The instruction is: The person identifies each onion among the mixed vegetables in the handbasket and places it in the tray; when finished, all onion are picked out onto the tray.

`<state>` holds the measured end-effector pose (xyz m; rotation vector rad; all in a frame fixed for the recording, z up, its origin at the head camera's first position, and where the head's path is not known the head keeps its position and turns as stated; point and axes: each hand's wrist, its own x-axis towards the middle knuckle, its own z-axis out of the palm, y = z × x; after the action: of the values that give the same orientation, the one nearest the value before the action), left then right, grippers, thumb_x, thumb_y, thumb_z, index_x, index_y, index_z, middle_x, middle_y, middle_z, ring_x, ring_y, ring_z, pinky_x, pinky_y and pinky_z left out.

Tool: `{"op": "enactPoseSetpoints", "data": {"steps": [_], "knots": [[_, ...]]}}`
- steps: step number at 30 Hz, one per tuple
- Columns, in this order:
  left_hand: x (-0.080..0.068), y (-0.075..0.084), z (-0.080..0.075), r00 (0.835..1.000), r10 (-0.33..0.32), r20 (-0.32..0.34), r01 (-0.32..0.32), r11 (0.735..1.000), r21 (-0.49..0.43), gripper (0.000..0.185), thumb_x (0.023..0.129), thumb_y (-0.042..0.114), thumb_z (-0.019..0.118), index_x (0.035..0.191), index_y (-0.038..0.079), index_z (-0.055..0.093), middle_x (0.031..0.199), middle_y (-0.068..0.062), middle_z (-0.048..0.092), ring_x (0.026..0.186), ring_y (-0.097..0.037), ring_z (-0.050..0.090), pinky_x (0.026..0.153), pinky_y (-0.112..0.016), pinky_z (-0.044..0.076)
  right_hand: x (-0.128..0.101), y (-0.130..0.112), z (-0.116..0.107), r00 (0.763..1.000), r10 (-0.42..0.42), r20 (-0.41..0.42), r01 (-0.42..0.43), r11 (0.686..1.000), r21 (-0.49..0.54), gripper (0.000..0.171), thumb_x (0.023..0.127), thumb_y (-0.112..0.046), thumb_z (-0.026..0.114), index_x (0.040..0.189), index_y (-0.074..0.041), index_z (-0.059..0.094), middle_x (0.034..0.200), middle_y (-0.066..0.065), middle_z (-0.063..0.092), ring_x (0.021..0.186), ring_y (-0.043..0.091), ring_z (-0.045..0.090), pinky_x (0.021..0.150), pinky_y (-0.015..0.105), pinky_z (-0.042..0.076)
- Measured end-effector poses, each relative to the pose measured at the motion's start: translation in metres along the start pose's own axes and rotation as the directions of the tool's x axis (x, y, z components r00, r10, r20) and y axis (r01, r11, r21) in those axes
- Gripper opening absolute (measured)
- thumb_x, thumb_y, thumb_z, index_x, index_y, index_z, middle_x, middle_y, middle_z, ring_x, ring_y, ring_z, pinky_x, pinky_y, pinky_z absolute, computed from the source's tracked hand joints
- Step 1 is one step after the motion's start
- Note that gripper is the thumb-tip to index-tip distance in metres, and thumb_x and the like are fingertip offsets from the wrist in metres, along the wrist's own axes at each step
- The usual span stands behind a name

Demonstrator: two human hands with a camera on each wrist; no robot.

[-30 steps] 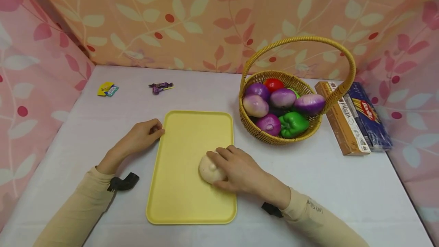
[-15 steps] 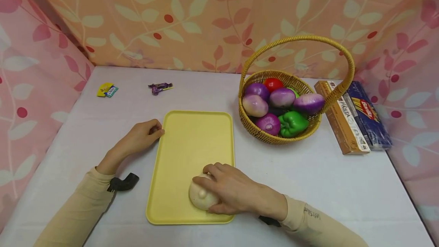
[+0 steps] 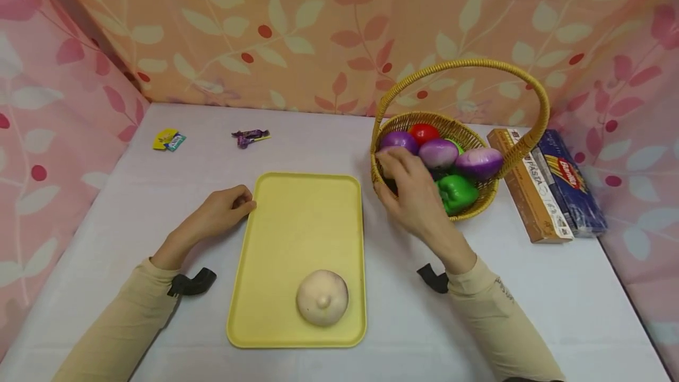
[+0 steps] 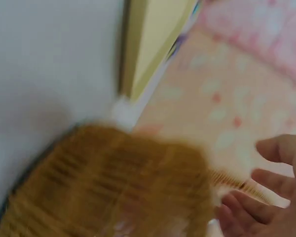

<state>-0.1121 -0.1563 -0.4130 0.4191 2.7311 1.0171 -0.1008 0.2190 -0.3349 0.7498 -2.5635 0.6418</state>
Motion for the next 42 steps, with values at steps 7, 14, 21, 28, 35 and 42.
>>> {"op": "enactPoseSetpoints", "data": {"steps": [7, 14, 21, 28, 35, 42], "knots": [[0.000, -0.002, 0.003, 1.000, 0.001, -0.004, -0.001, 1.000, -0.008, 0.012, 0.097, 0.016, 0.057, 0.095, 0.006, 0.060, 0.075, -0.003, 0.054, 0.067, -0.015, 0.047, 0.062, -0.028, 0.038, 0.014, 0.032, -0.004, 0.988, 0.107, -0.114, -0.120, 0.986, -0.116, 0.044, 0.084, -0.010, 0.070, 0.125, 0.003, 0.060, 0.123, 0.029, 0.056, 0.114, 0.047, 0.049, 0.100, 0.058, 0.037], [0.000, -0.001, 0.000, 1.000, 0.006, -0.012, -0.006, 1.000, -0.008, 0.012, 0.098, 0.017, 0.057, 0.094, 0.006, 0.060, 0.074, -0.003, 0.053, 0.067, -0.015, 0.046, 0.061, -0.029, 0.037, 0.015, 0.038, -0.004, 0.982, 0.177, -0.063, -0.187, 0.954, -0.233, 0.050, 0.081, -0.010, 0.071, 0.126, 0.005, 0.057, 0.122, 0.034, 0.050, 0.110, 0.051, 0.048, 0.096, 0.061, 0.038], [-0.001, -0.001, 0.000, 1.000, -0.001, -0.012, 0.001, 1.000, -0.006, 0.011, 0.097, 0.016, 0.057, 0.094, 0.006, 0.060, 0.074, -0.003, 0.053, 0.066, -0.015, 0.046, 0.061, -0.028, 0.037, 0.012, 0.036, -0.007, 0.962, 0.272, -0.015, -0.265, 0.922, -0.282, 0.056, 0.084, -0.022, 0.073, 0.131, -0.001, 0.051, 0.124, 0.032, 0.053, 0.099, 0.050, 0.055, 0.080, 0.062, 0.047], [-0.001, -0.002, 0.000, 1.000, 0.004, -0.014, -0.004, 1.000, 0.005, 0.011, 0.097, 0.016, 0.057, 0.094, 0.006, 0.059, 0.074, -0.003, 0.053, 0.067, -0.015, 0.046, 0.061, -0.028, 0.037, 0.005, 0.017, -0.012, 0.964, 0.243, -0.107, -0.256, 0.957, -0.134, 0.063, 0.078, -0.028, 0.080, 0.129, -0.005, 0.051, 0.120, 0.027, 0.050, 0.094, 0.045, 0.057, 0.077, 0.060, 0.049], [0.000, -0.002, -0.001, 1.000, 0.002, -0.012, -0.002, 1.000, 0.002, 0.011, 0.097, 0.016, 0.057, 0.094, 0.006, 0.059, 0.074, -0.003, 0.053, 0.066, -0.015, 0.045, 0.061, -0.028, 0.036, -0.007, -0.019, -0.005, 1.000, 0.021, 0.006, -0.021, 1.000, 0.001, 0.066, 0.074, -0.021, 0.083, 0.127, 0.000, 0.049, 0.123, 0.019, 0.054, 0.108, 0.031, 0.056, 0.090, 0.049, 0.051], [0.000, 0.000, -0.001, 1.000, 0.001, -0.004, -0.001, 1.000, 0.005, 0.011, 0.097, 0.015, 0.057, 0.094, 0.005, 0.059, 0.074, -0.003, 0.052, 0.066, -0.015, 0.045, 0.061, -0.029, 0.036, -0.021, -0.042, 0.015, 0.970, -0.108, 0.218, 0.110, 0.994, 0.001, 0.060, 0.078, -0.031, 0.078, 0.128, -0.009, 0.053, 0.123, 0.010, 0.055, 0.111, 0.025, 0.056, 0.094, 0.044, 0.050]]}}
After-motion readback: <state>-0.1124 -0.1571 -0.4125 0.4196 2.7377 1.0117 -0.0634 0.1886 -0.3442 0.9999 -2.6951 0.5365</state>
